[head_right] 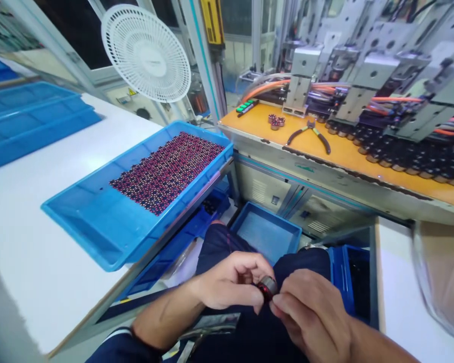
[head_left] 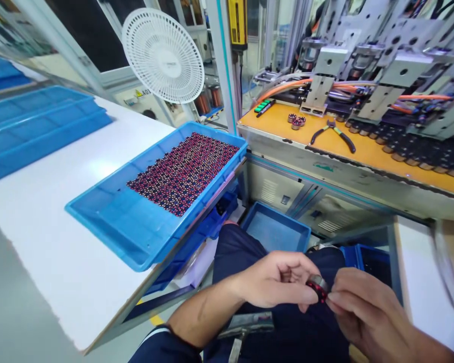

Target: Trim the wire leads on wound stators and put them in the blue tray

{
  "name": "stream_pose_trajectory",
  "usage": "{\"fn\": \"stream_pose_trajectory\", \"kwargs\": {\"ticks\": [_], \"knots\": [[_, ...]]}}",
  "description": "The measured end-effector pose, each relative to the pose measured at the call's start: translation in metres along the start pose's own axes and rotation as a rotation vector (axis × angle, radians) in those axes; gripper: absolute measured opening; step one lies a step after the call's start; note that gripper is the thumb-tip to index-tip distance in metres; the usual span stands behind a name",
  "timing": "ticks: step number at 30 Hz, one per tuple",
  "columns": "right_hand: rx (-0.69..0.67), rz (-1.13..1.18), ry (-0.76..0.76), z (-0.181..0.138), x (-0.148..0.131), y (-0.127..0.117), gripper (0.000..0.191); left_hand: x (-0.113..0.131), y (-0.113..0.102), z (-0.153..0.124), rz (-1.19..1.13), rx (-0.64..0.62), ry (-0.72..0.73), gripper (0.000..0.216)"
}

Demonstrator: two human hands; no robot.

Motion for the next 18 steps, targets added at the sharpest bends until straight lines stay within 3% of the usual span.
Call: {"fn": "stream_pose_trajectory", "kwargs": {"ticks": [4, 8, 13, 16, 18], "knots": [[-0.007, -0.060, -0.008, -0.005, 0.007, 0.002, 0.024, 0.017, -0.004, -0.004, 0.121, 0.102, 0.169, 0.029], [0.068, -0.102, 0.023, -0.013, 0.016, -0.002, 0.007, 0.033, -0.001, -0.006, 0.120, 0.089, 0.327, 0.037], [0.062, -0.044, -0.037, -0.006, 0.010, -0.006, 0.013, 0.043, -0.003, -0.008, -0.002, 0.101, 0.463, 0.027], [-0.011, 0.011, -0.090, 0.001, 0.001, -0.006, 0.026, 0.033, -0.005, -0.004, -0.170, 0.098, 0.426, 0.037], [-0.061, 0.024, -0.103, 0.003, -0.001, -0.005, 0.029, 0.017, -0.002, 0.001, -0.157, 0.067, 0.252, 0.046]]}}
Point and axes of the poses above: each hand's wrist, its own z-axis towards the middle knuckle, its own y-axis out of the palm, x = y × z, the point moved 9 cm from there along z, towards the middle knuckle, and after that the axes turned 12 degrees about -x, right-handed, at the moved point
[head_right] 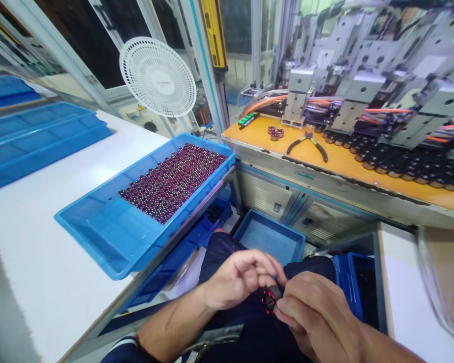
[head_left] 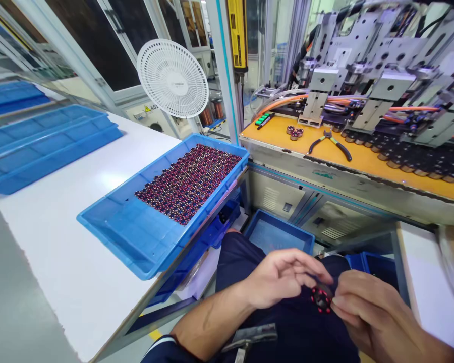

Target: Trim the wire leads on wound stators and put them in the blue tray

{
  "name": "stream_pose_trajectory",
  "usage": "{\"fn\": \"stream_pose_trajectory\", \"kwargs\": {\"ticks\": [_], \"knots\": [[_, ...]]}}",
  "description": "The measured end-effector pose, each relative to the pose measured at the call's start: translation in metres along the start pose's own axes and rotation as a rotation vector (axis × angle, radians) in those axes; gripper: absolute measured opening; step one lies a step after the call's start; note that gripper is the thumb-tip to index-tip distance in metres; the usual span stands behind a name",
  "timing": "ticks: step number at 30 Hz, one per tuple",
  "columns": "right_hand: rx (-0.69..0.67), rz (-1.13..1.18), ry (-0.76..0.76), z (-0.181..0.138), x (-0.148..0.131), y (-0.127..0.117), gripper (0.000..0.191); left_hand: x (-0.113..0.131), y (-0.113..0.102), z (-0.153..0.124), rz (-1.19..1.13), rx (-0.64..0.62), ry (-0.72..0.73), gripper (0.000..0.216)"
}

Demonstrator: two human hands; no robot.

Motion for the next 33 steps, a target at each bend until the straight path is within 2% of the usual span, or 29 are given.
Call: {"fn": "stream_pose_trajectory", "kwargs": {"ticks": [2, 4, 8, 13, 16, 17, 19, 22, 24, 28, 33], "knots": [[-0.006, -0.004, -0.002, -0.002, 0.001, -0.001, 0.026, -0.017, 0.004, -0.002, 0.045, -0.067, -0.177, 0.048], [-0.002, -0.013, -0.017, -0.007, 0.003, -0.001, 0.023, -0.024, 0.004, -0.005, 0.077, -0.083, -0.238, 0.042], [0.025, -0.087, -0.012, -0.018, 0.013, 0.003, 0.021, -0.007, -0.003, -0.003, 0.146, 0.022, -0.054, 0.029], [0.086, -0.121, 0.076, -0.017, 0.025, 0.000, 0.012, 0.019, 0.003, -0.001, 0.181, 0.042, 0.164, 0.024], [0.070, -0.070, 0.035, -0.008, 0.019, -0.004, 0.012, 0.022, 0.001, -0.001, 0.041, 0.052, 0.218, 0.036], [0.061, -0.062, 0.005, -0.007, 0.016, -0.006, 0.013, 0.020, -0.001, -0.001, -0.005, 0.061, 0.206, 0.039], [0.032, -0.062, -0.047, -0.006, 0.010, -0.007, 0.015, 0.008, -0.004, 0.000, -0.022, 0.061, 0.091, 0.043], [-0.023, -0.065, -0.076, -0.011, 0.009, -0.003, 0.014, -0.015, 0.000, 0.000, -0.001, -0.044, -0.125, 0.044], [-0.056, -0.059, -0.079, -0.015, 0.012, 0.002, 0.013, -0.021, 0.001, -0.001, 0.015, -0.083, -0.161, 0.038], [-0.023, -0.079, -0.030, -0.016, 0.020, 0.005, 0.013, -0.008, -0.005, -0.002, 0.119, 0.002, -0.026, 0.029], [0.029, -0.129, 0.121, -0.006, 0.029, 0.003, 0.019, 0.019, -0.005, -0.004, 0.202, 0.087, 0.169, 0.034]]}}
Point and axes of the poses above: each hand's wrist, its own z-axis towards the middle knuckle, its own y-axis out of the palm, x = y × z, the point moved 9 cm from there along z, towards the middle knuckle, and after that the axes turned 12 degrees about -x, right-handed, at the moved point
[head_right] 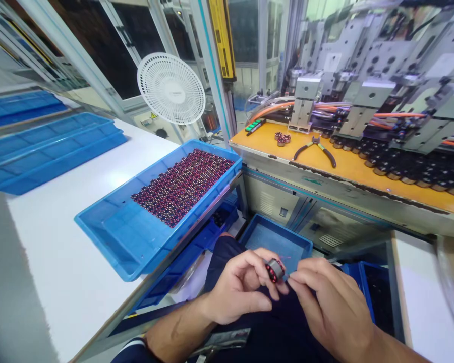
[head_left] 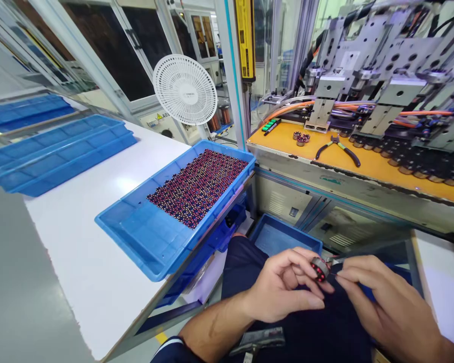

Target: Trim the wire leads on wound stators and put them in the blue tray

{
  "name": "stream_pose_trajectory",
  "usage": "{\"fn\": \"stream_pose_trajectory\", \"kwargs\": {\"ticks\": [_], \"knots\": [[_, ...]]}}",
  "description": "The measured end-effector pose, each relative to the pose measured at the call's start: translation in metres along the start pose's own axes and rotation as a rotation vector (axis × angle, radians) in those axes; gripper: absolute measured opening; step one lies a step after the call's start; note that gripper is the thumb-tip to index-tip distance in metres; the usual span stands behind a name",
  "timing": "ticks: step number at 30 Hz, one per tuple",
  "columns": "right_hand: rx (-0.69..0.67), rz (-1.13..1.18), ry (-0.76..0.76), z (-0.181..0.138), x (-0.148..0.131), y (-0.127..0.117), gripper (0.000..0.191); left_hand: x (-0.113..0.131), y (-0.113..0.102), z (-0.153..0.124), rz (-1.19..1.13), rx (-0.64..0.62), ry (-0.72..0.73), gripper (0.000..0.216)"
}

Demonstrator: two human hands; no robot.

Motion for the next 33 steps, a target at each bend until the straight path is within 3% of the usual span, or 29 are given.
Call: {"fn": "stream_pose_trajectory", "kwargs": {"ticks": [3, 6, 10, 12, 16, 21, 24, 27, 33], "knots": [[-0.015, 0.035, 0.012, 0.004, 0.000, -0.002, 0.019, 0.009, -0.001, 0.001, -0.112, 0.029, 0.057, 0.041], [-0.011, 0.095, -0.070, 0.007, -0.007, -0.007, 0.019, 0.001, -0.003, 0.002, -0.245, 0.065, -0.002, 0.046], [-0.040, 0.139, -0.171, 0.007, -0.013, -0.007, 0.020, -0.031, 0.010, 0.004, -0.311, -0.110, -0.254, 0.055], [-0.053, 0.131, -0.177, 0.006, -0.012, -0.007, 0.018, -0.039, 0.013, 0.002, -0.294, -0.179, -0.305, 0.052], [-0.046, 0.131, -0.180, 0.004, -0.013, -0.007, 0.015, -0.035, 0.009, -0.001, -0.214, -0.138, -0.315, 0.043], [0.011, 0.220, -0.212, 0.004, -0.012, -0.007, 0.017, -0.038, 0.015, -0.005, -0.231, -0.223, -0.447, 0.042], [0.045, 0.222, -0.194, 0.004, -0.010, -0.008, 0.015, -0.034, 0.010, -0.002, -0.161, -0.171, -0.405, 0.031], [0.076, 0.187, -0.131, 0.002, -0.006, -0.009, 0.017, -0.019, 0.003, 0.002, -0.062, -0.085, -0.250, 0.019], [0.115, 0.247, 0.025, 0.000, 0.007, -0.002, 0.015, 0.004, 0.001, 0.004, 0.125, -0.009, -0.052, 0.027]]}}
Point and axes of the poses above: each hand's wrist, its own z-axis towards the middle knuckle, its own y-axis out of the palm, x = y × z, the point moved 9 cm from there along z, towards the middle knuckle, and after that the axes turned 12 degrees about -x, right-handed, at the moved point
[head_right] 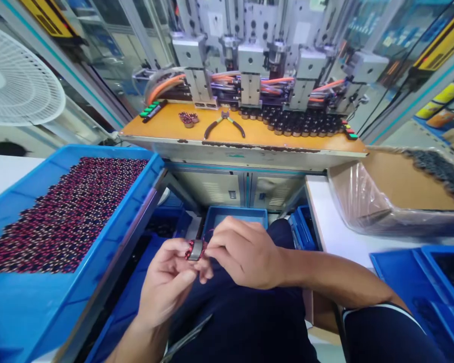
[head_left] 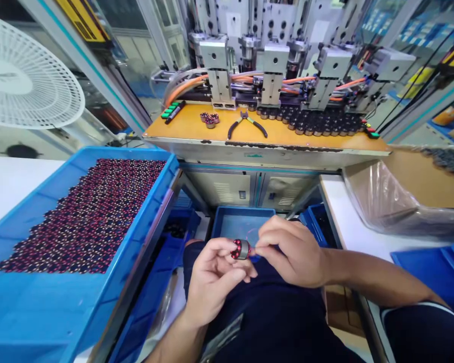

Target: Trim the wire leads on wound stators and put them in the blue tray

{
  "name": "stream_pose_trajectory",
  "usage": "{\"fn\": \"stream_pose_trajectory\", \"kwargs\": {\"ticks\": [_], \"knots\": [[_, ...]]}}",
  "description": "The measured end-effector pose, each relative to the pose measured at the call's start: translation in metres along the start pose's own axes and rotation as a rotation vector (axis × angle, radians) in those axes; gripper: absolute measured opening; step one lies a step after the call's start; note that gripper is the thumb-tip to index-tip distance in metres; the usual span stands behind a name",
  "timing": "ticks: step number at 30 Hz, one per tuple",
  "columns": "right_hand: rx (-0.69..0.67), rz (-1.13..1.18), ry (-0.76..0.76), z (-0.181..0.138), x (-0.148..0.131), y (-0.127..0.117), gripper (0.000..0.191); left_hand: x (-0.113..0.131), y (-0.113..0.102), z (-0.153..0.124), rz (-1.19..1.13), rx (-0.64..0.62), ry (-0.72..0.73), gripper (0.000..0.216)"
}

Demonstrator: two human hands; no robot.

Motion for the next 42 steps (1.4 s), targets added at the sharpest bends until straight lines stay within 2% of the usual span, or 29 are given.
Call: {"fn": "stream_pose_trajectory", "kwargs": {"ticks": [4, 7, 10, 13, 23, 28, 31, 33, 35, 38, 39, 40, 41, 42], "knots": [[0.075, 0.077, 0.062, -0.003, 0.007, 0.001, 0.011, 0.009, -0.003, -0.001, 0.093, 0.060, 0.106, 0.018], [0.133, 0.156, 0.108, -0.006, 0.009, 0.001, 0.008, 0.014, -0.009, -0.002, 0.197, 0.128, 0.175, 0.025], [0.170, 0.294, 0.224, -0.011, 0.014, 0.005, 0.009, 0.019, -0.014, -0.004, 0.359, 0.166, 0.226, 0.033], [0.186, 0.488, 0.341, -0.016, 0.021, 0.014, 0.011, 0.021, -0.016, -0.005, 0.487, 0.166, 0.230, 0.031], [-0.005, 1.230, 0.643, -0.031, 0.043, 0.069, 0.022, 0.019, -0.018, -0.003, 0.412, 0.074, 0.253, 0.029], [0.002, 1.475, 0.620, -0.035, 0.047, 0.080, 0.041, 0.021, -0.015, -0.002, 0.443, 0.042, 0.260, 0.027], [-0.072, 1.509, 0.599, -0.033, 0.044, 0.087, 0.039, 0.021, -0.013, -0.001, 0.457, 0.029, 0.250, 0.029], [-0.064, 1.456, 0.566, -0.032, 0.043, 0.086, 0.034, 0.017, -0.014, 0.002, 0.415, 0.025, 0.234, 0.023], [0.013, 1.260, 0.476, -0.030, 0.045, 0.073, 0.028, 0.007, -0.027, 0.007, 0.305, 0.111, 0.181, 0.010], [0.205, 0.627, 0.226, -0.026, 0.035, 0.031, 0.021, -0.010, -0.062, 0.000, 0.229, 0.452, 0.050, 0.015], [0.260, 0.381, 0.150, -0.026, 0.027, 0.019, 0.020, -0.009, -0.069, -0.007, 0.302, 0.554, 0.037, 0.014], [0.300, 0.164, 0.091, -0.027, 0.019, 0.012, 0.020, -0.002, -0.069, -0.013, 0.424, 0.605, 0.052, 0.013], [0.324, -0.008, 0.047, -0.029, 0.013, 0.008, 0.020, 0.007, -0.062, -0.016, 0.570, 0.594, 0.090, 0.014], [0.330, -0.132, 0.012, -0.030, 0.009, 0.007, 0.021, 0.016, -0.050, -0.017, 0.715, 0.530, 0.139, 0.018]]}}
Point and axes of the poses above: each hand's wrist, its own z-axis towards the middle knuckle, its own y-axis out of the palm, x = y × z, the point moved 9 cm from there along z, towards the middle knuckle, and after that the axes turned 12 degrees about -x, right-handed, at the moved point
